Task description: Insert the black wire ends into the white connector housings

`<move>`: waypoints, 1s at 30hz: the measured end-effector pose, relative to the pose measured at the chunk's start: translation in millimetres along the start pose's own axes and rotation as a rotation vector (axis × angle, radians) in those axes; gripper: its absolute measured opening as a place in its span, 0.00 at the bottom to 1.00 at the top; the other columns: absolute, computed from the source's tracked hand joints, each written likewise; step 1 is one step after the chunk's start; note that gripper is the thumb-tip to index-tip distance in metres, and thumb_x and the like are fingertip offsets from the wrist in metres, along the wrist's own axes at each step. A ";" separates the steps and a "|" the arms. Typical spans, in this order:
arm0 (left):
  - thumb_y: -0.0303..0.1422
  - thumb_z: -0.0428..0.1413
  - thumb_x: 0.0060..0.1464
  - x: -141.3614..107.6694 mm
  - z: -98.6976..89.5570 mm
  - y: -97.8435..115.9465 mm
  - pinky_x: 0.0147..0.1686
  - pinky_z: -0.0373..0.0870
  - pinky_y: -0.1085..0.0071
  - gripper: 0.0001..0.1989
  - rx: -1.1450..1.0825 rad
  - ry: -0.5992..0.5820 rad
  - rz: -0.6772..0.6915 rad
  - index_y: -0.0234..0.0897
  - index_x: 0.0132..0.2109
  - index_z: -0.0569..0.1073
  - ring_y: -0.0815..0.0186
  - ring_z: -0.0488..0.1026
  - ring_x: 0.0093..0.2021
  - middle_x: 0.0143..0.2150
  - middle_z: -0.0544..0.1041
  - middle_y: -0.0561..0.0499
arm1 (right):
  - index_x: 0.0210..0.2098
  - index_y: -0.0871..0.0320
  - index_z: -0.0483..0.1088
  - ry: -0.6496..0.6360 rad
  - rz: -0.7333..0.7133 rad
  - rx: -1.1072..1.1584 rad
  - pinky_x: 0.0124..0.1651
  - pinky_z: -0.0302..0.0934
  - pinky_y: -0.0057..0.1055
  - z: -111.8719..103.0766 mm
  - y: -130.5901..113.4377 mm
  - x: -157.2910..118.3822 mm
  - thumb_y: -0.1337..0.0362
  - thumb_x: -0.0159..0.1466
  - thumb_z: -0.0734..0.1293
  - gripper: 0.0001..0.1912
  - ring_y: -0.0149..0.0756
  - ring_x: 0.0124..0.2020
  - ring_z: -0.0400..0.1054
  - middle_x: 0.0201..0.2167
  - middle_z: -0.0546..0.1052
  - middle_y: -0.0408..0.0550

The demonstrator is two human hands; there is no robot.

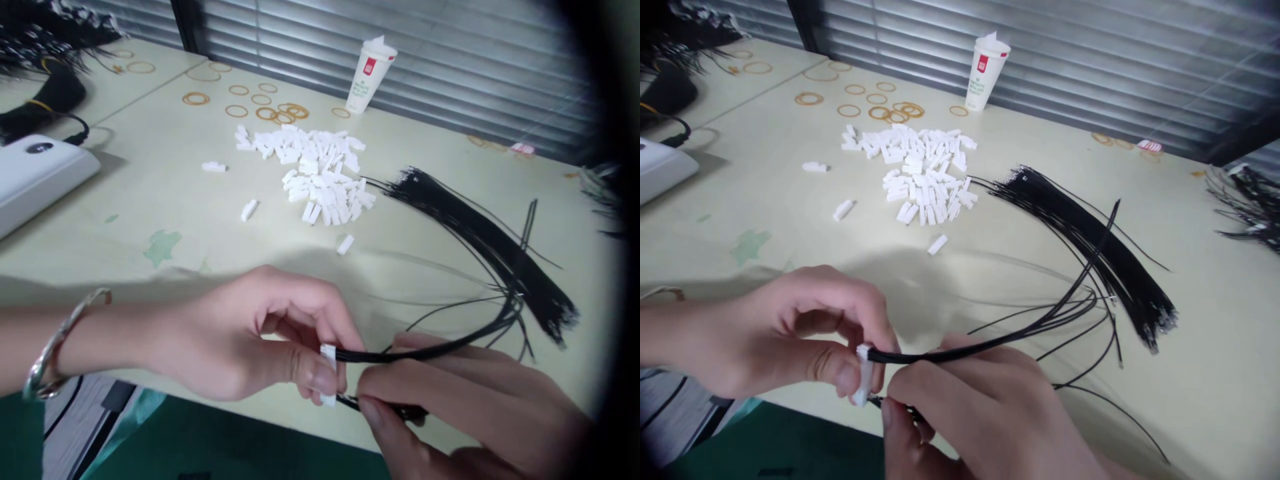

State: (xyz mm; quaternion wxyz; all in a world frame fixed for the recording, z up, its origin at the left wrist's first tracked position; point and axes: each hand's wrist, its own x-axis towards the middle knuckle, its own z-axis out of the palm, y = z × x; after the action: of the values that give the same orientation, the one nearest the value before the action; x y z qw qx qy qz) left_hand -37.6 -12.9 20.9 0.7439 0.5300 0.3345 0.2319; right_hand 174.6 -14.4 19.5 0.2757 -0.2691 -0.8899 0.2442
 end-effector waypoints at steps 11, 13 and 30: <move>0.20 0.53 0.51 2.4 2.6 -1.7 0.33 0.74 0.78 0.05 -0.124 -0.021 -0.009 0.30 0.37 0.68 0.73 0.74 0.30 0.32 0.74 0.49 | 0.29 0.56 0.66 -0.037 0.122 0.192 0.24 0.58 0.16 3.5 -2.0 1.4 0.80 0.47 0.62 0.14 0.21 0.21 0.62 0.23 0.68 0.36; 0.19 0.53 0.51 2.9 2.7 -1.4 0.33 0.74 0.77 0.06 -0.129 -0.029 -0.006 0.30 0.37 0.67 0.72 0.74 0.30 0.32 0.74 0.49 | 0.28 0.56 0.66 -0.069 0.140 0.225 0.22 0.56 0.15 1.8 -2.3 2.6 0.80 0.46 0.62 0.15 0.20 0.19 0.59 0.21 0.66 0.35; 0.22 0.54 0.53 2.0 1.6 -3.0 0.35 0.75 0.77 0.05 -0.059 0.004 -0.047 0.32 0.39 0.70 0.71 0.75 0.32 0.34 0.77 0.49 | 0.26 0.55 0.63 -0.121 0.077 0.125 0.14 0.46 0.14 -2.5 5.6 -1.9 0.75 0.50 0.67 0.10 0.16 0.13 0.50 0.16 0.59 0.31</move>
State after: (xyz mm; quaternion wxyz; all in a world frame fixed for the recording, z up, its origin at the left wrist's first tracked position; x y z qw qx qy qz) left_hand -35.1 -13.5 17.8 0.7639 0.4993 0.3412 0.2252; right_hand 179.4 -10.8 17.4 0.2282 -0.2700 -0.8770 0.3255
